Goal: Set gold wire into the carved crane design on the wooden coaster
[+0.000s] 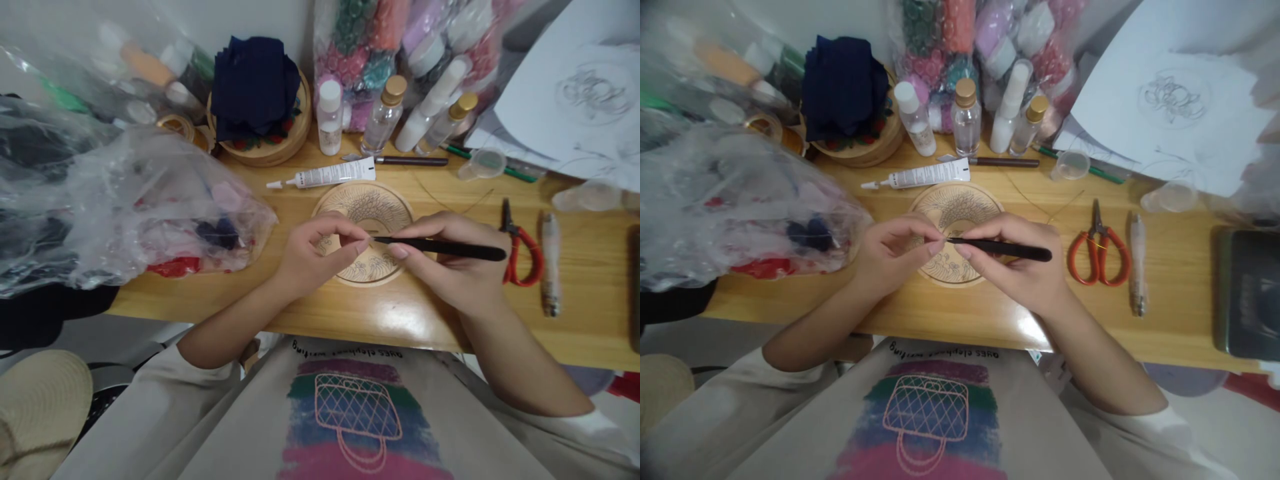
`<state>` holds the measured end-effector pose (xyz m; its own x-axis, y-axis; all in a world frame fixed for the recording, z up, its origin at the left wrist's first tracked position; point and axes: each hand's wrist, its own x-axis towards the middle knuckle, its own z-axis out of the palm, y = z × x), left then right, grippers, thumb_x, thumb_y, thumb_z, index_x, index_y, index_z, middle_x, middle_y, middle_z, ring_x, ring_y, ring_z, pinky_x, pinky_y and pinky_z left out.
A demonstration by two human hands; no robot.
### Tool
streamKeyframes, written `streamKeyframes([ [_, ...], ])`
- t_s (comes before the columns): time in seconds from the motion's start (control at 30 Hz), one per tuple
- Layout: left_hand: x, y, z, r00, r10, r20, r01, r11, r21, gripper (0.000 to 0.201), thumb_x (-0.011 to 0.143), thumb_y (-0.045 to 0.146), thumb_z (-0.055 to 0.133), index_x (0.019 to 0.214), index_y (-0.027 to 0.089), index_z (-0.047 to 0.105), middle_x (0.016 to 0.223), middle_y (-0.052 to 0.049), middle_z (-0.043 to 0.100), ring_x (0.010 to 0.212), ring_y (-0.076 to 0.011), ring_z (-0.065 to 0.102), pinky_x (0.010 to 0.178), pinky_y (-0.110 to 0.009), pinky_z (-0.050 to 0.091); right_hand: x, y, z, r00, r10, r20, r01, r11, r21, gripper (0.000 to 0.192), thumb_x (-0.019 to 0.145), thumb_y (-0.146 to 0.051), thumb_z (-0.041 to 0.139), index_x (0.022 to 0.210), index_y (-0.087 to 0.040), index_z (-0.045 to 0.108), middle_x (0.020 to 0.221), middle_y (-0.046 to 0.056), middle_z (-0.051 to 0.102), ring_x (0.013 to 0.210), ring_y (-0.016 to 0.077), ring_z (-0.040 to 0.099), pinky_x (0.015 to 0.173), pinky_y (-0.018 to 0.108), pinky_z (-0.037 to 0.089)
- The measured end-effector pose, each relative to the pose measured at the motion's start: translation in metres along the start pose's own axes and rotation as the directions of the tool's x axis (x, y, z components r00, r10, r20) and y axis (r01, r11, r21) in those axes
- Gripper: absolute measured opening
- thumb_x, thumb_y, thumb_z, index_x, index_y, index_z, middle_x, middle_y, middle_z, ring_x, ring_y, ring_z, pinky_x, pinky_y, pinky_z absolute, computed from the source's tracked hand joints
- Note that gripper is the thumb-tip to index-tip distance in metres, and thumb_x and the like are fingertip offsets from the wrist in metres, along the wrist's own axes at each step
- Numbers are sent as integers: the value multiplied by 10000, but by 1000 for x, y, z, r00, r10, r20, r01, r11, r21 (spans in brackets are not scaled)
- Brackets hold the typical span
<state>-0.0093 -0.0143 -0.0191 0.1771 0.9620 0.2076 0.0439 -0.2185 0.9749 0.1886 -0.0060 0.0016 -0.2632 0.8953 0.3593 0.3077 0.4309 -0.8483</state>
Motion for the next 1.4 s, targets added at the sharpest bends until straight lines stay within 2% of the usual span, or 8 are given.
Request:
streamKeyframes([
  [0.37,-1,-2,0,996,-89,-6,88,996,-33,102,854,266,698,760,227,702,740,20,695,688,-121,633,655,-290,531,0,0,1,1000,13,10,-13,1000,20,175,778,-188,781,878,-316,715,762,-34,757,602,143,685,506,270,551],
  [0.47,-1,-2,0,999,-41,-11,41,999,-14,88,850,225,688,763,214,693,727,21,688,670,-106,620,637,-265,517,-1,0,1,1000,18,3,-18,1000,17,173,773,-193,785,882,-308,717,764,-35,759,605,137,684,516,264,556],
  [0.67,1,3,3,989,142,-44,-130,971,202,87,832,140,654,755,182,653,675,25,628,663,-93,582,650,-247,487,-2,0,1,1000,1,5,-1,1000,-19,153,756,-195,796,869,-271,726,733,-31,749,576,120,667,503,247,534],
  [0.8,1,5,1,988,145,-44,-129,957,260,102,829,117,643,763,193,651,691,28,629,676,-92,588,667,-247,490,-1,0,1,1000,-21,0,21,1000,-22,154,748,-197,804,866,-260,728,739,-27,750,589,116,673,518,238,541],
  [1.03,1,-4,-1,988,30,-150,-16,996,89,86,849,255,703,767,230,687,719,10,667,687,-119,620,652,-280,514,-1,0,0,1000,-13,8,13,998,65,176,754,-168,790,879,-273,725,755,-27,750,609,119,677,540,238,561],
  [1.17,1,-1,-2,989,-94,-113,96,995,8,109,829,338,737,773,248,710,748,10,702,715,-127,646,668,-294,535,-1,2,0,999,3,35,-8,987,162,188,759,-146,776,899,-259,724,786,-19,745,673,119,687,583,236,571],
  [1.3,2,4,-2,990,-133,-53,131,991,-34,181,820,390,740,748,224,722,718,19,708,679,-107,644,655,-265,538,0,2,-1,999,13,50,-24,975,221,193,756,-144,773,902,-259,721,792,-17,734,682,115,680,601,235,580],
  [1.4,3,4,-2,988,-152,-34,148,984,-100,151,809,368,760,749,231,742,727,15,724,683,-103,649,655,-254,538,1,1,-2,997,20,77,-36,975,218,190,763,-137,765,902,-259,721,792,-18,733,682,109,682,597,223,574],
])
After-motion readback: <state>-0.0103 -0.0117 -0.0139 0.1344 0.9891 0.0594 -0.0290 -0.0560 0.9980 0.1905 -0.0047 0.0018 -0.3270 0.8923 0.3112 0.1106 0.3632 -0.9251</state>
